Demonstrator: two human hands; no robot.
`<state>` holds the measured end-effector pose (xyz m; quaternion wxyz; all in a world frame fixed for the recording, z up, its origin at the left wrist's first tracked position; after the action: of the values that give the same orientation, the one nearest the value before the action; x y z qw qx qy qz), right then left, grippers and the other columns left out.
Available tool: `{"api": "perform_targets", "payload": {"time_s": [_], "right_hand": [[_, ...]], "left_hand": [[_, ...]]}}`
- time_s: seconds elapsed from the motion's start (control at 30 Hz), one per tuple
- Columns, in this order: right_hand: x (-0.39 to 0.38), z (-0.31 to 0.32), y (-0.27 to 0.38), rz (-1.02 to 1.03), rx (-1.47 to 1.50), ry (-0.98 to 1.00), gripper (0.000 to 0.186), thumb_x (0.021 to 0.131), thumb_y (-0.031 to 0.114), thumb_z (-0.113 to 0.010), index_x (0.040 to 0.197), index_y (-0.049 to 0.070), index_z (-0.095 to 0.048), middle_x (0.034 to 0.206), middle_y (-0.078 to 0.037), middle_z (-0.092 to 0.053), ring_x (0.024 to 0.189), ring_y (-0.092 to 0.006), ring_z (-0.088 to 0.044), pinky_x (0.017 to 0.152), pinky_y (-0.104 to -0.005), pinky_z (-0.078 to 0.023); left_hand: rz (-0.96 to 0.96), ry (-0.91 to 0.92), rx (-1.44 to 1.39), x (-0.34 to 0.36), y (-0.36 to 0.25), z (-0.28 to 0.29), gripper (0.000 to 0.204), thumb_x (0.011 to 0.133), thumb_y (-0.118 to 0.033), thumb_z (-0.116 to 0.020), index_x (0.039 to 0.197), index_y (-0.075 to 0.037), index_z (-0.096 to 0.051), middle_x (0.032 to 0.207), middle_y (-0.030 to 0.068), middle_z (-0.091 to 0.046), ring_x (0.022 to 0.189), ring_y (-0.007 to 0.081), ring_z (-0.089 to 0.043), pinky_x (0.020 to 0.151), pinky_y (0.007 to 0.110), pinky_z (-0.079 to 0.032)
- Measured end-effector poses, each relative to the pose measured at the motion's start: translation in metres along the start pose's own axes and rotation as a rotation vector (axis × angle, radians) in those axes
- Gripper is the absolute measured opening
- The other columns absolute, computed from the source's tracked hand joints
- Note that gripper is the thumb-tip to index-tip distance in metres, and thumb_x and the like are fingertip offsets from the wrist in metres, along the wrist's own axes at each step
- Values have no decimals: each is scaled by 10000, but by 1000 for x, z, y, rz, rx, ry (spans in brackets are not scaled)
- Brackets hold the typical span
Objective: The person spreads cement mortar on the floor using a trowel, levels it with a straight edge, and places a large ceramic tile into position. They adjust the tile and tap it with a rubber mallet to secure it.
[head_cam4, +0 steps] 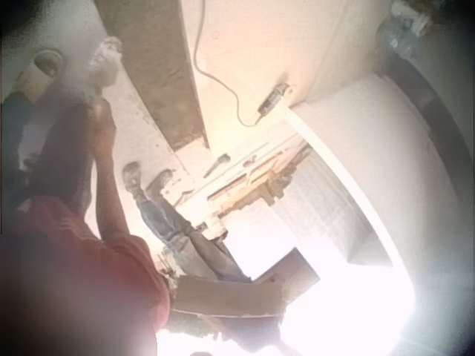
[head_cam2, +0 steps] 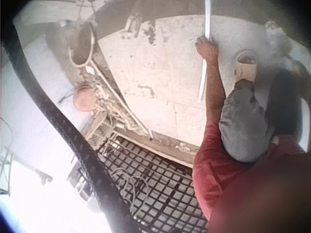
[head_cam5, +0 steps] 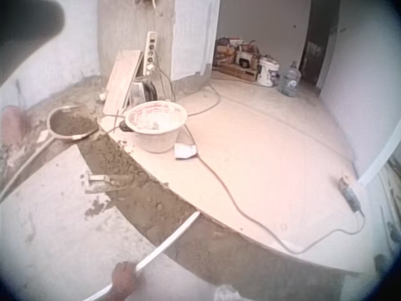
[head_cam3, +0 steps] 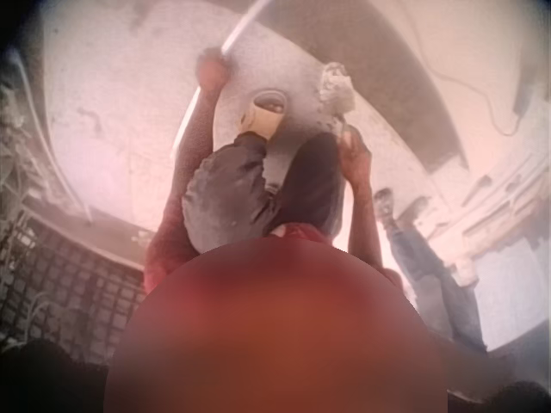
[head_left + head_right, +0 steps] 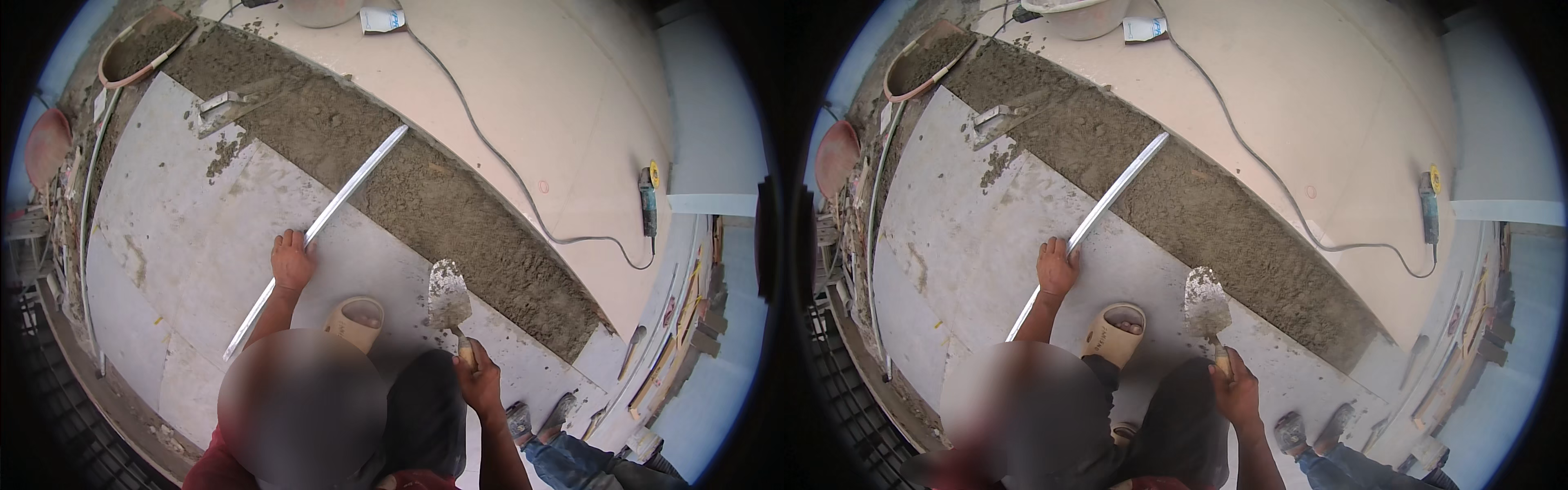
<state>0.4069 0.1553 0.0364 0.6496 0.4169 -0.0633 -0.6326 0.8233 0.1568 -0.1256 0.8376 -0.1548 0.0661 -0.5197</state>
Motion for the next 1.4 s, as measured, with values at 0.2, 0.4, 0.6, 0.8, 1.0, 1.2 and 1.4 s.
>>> {"api": "perform_targets", "payload": {"time_s": [0.2, 0.4, 0.6, 0.8, 1.0, 1.2, 1.4], "right_hand": [[6, -17, -7, 0, 17, 58, 410, 920, 187, -681, 1269, -1, -576, 1028, -258, -684, 958, -423, -685, 806, -432, -542], [7, -30, -17, -29, 59, 92, 420, 910, 173, -686, 1263, -24, -574, 1000, -253, -684, 938, -399, -694, 811, -414, -535], [19, -26, 6, 26, 48, 49, 403, 912, 143, -657, 1255, -48, -566, 922, -205, -687, 841, -321, -696, 774, -385, -532], [70, -49, 30, 7, 156, 127, 431, 910, 99, -608, 1302, -57, -520, 975, -222, -676, 874, -313, -682, 792, -385, -525], [186, -87, 220, 464, 100, 197, 459, 971, 197, -584, 1381, 4, -513, 1155, -273, -646, 1002, -330, -654, 945, -431, -488], [337, -175, 379, 158, 29, 428, 415, 994, 313, -586, 1303, 37, -571, 776, -67, -613, 503, -127, -522, 443, -302, -404], [451, -287, 445, 114, 131, 529, 338, 995, 315, -585, 1199, 46, -607, 730, -50, -586, 477, -124, -495, 410, -303, -374]], "left_hand": [[140, -96, 54, 39, 77, 24, 275, 911, -289, -641, 905, -32, -541, 932, 165, -570, 863, 382, -560, 763, 492, -487], [194, -166, 104, 52, 106, 40, 269, 930, -287, -626, 883, -35, -542, 926, 162, -574, 865, 379, -563, 754, 493, -482], [152, -110, 39, 12, 101, 39, 259, 919, -275, -636, 886, -35, -547, 920, 154, -571, 878, 367, -562, 777, 480, -465], [241, -136, 159, -18, 158, 66, 266, 919, -277, -631, 898, -26, -544, 929, 160, -565, 891, 368, -563, 803, 473, -457], [389, -120, 204, -32, 199, 69, 251, 931, -266, -608, 923, -30, -523, 964, 167, -549, 910, 365, -556, 806, 473, -456], [352, -112, 230, -28, 194, 71, 246, 917, -266, -634, 888, -61, -500, 895, 134, -518, 867, 331, -543, 774, 447, -445], [331, -117, 133, -25, 185, 72, 253, 904, -237, -666, 882, -39, -509, 892, 146, -536, 854, 331, -555, 754, 447, -455]]}}
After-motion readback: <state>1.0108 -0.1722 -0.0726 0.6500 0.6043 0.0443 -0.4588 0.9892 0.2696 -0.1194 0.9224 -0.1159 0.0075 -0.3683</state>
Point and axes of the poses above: each hand's wrist, its own x-axis towards the middle knuckle, its own z-axis out of the back of the hand, y = z × x, the point moved 10 cm from there along x, towards the middle knuckle
